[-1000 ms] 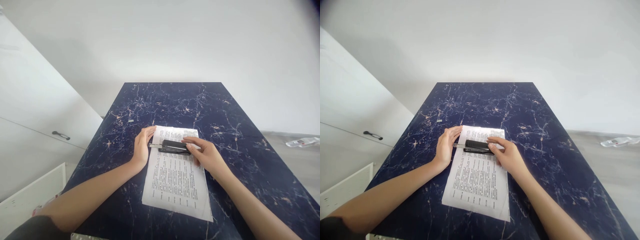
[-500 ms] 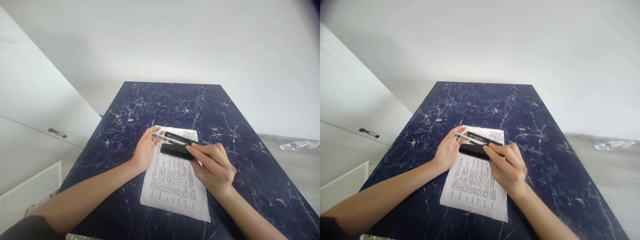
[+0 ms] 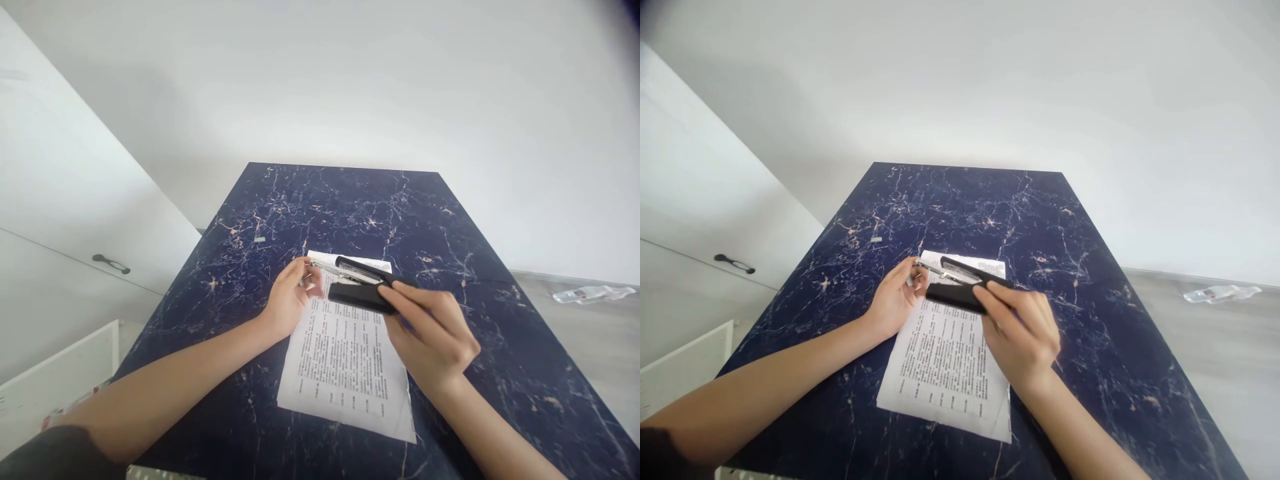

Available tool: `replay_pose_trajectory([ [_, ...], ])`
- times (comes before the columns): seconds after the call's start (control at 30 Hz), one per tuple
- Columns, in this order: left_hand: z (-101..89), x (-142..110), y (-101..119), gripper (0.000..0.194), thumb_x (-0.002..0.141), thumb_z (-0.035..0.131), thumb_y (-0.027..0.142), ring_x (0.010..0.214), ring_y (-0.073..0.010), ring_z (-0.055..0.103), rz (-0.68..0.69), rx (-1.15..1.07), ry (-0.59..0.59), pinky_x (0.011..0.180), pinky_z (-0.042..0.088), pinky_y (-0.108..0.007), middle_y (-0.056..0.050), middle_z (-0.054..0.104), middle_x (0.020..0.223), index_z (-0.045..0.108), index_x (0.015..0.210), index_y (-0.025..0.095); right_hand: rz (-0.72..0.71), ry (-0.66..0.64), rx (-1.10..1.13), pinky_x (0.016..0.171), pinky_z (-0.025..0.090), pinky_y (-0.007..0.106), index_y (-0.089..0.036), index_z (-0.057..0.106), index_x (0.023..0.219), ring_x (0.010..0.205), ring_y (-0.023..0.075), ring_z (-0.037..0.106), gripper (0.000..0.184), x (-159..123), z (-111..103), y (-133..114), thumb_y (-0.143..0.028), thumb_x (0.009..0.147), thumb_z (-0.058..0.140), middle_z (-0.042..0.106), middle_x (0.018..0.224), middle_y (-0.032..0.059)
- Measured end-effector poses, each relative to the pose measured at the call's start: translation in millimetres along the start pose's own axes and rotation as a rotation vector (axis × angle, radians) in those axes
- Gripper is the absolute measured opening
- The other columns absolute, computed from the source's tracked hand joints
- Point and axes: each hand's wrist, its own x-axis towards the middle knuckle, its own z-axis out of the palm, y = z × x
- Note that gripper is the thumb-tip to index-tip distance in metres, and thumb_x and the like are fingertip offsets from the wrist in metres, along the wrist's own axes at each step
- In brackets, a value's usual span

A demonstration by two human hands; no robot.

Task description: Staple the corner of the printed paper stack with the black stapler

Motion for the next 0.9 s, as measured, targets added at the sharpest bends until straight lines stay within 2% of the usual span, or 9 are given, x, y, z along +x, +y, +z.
replay_pose_trajectory([
  [0.07,0.1,-4.8,3.9,0.025,0.103,0.064,0.042,0.051,-0.0077,0.036,0.077,0.047,0.087,0.043,0.034,-0.020,0.003,0.044,0.069,0.059,0.089,0.022,0.212,-0.041,0.066,0.073,0.061,0.043,-0.036,0.078,0.119,0.090,0.0250,0.074,0.042,5.4,2.0,1.4,-0.009,0.087,0.073,0.077,0.106,0.0041],
  [0.13,0.9,-11.7,7.7,0.029,0.104,0.061,0.041,0.051,-0.0085,0.024,0.183,0.150,0.095,0.043,0.024,-0.021,0.005,0.030,0.066,0.055,0.084,0.022,0.373,-0.141,0.103,0.069,0.058,0.040,-0.031,0.080,0.108,0.083,0.0227,0.070,0.024,8.8,3.9,4.7,-0.018,0.089,0.071,0.076,0.100,0.0048],
  [0.23,2.4,-22.6,7.4,0.024,0.106,0.054,0.040,0.057,-0.0116,0.029,0.410,0.232,0.032,0.049,0.029,-0.024,0.003,0.033,0.071,0.054,0.089,0.023,0.551,-0.366,0.135,0.059,0.049,0.034,-0.027,0.078,0.097,0.067,0.0182,0.061,0.013,6.7,9.3,10.6,-0.029,0.084,0.076,0.073,0.089,0.0029],
  [0.33,1.9,-30.4,0.5,0.014,0.108,0.048,0.035,0.063,-0.0138,0.039,0.628,0.324,-0.055,0.056,0.039,-0.028,0.001,0.043,0.079,0.055,0.100,0.025,0.698,-0.569,0.235,0.053,0.039,0.029,-0.026,0.076,0.090,0.058,0.0159,0.055,0.016,-0.3,17.7,12.7,-0.036,0.077,0.080,0.067,0.071,-0.0016],
  [0.43,-0.4,-34.3,-2.9,0.013,0.109,0.045,0.027,0.072,-0.0162,0.052,0.821,0.543,-0.121,0.064,0.049,-0.032,-0.002,0.051,0.086,0.057,0.114,0.027,0.730,-0.657,0.277,0.053,0.037,0.029,-0.026,0.074,0.089,0.057,0.0155,0.053,0.019,-4.1,24.7,11.8,-0.037,0.076,0.083,0.062,0.064,-0.0040],
  [0.53,-1.6,-37.2,1.9,0.018,0.109,0.045,0.021,0.077,-0.0174,0.062,0.915,0.693,-0.271,0.068,0.056,-0.034,-0.004,0.063,0.090,0.059,0.118,0.026,0.621,-0.657,0.278,0.056,0.040,0.030,-0.025,0.074,0.092,0.061,0.0153,0.055,0.023,-0.8,24.8,12.8,-0.034,0.075,0.086,0.066,0.072,-0.0024],
  [0.67,-1.7,-42.2,6.9,0.021,0.109,0.050,0.020,0.085,-0.0188,0.075,0.796,0.791,-0.533,0.077,0.065,-0.035,-0.008,0.078,0.100,0.066,0.122,0.024,0.376,-0.493,0.304,0.056,0.046,0.030,-0.025,0.074,0.118,0.065,0.0141,0.058,0.039,8.6,13.2,12.4,-0.032,0.082,0.086,0.073,0.102,0.0043],
  [0.8,-4.2,-45.4,-0.9,0.027,0.108,0.053,0.020,0.115,-0.0256,0.077,0.785,0.862,-0.592,0.093,0.069,-0.043,-0.011,0.077,0.127,0.066,0.131,0.024,-0.094,-0.270,0.468,0.060,0.055,0.027,-0.026,0.071,0.129,0.078,0.0139,0.067,0.037,8.4,2.7,-5.8,-0.009,0.096,0.066,0.072,0.107,0.0043],
  [0.9,-6.3,-45.3,-5.8,0.037,0.108,0.053,0.024,0.131,-0.0266,0.068,0.809,0.872,-0.656,0.105,0.065,-0.045,-0.010,0.068,0.144,0.059,0.145,0.027,-0.374,-0.291,0.499,0.067,0.059,0.030,-0.019,0.068,0.134,0.082,0.0146,0.069,0.044,3.5,2.1,-28.0,-0.002,0.094,0.063,0.074,0.109,0.0056],
])
